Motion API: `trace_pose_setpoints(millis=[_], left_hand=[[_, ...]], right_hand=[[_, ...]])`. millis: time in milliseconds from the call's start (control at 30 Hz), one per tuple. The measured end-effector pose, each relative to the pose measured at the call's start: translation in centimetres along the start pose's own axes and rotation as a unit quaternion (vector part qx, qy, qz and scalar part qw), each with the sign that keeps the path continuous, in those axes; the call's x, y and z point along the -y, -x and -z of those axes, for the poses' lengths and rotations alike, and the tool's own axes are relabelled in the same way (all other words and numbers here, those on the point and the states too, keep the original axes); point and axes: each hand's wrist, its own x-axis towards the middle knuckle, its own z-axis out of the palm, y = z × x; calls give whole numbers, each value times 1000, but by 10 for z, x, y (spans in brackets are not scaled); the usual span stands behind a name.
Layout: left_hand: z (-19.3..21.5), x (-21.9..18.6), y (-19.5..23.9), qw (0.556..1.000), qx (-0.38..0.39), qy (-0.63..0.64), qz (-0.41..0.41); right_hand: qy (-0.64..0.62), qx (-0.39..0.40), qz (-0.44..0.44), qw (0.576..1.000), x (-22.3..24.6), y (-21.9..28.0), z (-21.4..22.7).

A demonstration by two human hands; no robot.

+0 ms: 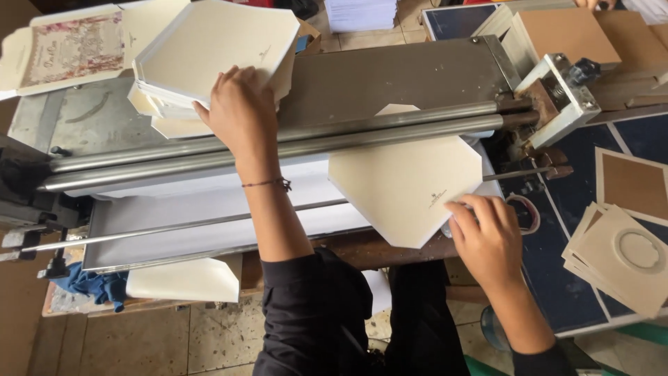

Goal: Feeding individual sheets of paper through a roller-based gluing machine and stacking them.

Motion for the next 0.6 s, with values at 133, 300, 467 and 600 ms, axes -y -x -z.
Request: trace_pose_setpoints(millis=[133,300,467,600], left_hand=[[-3,2,-1,999,-25,34,22],[-4,0,-3,994,-45,94,14],[-1,-2,-1,994,-22,108,22],[5,-5,-2,994,-20,107,25]], right_hand=[[-19,-17,27,999,1,-4,51],[-89,-98,33,991,-16,6,79],[-142,-119,-174,967,-78,53,66],[-263,-79,-404,873,-179,68,28]])
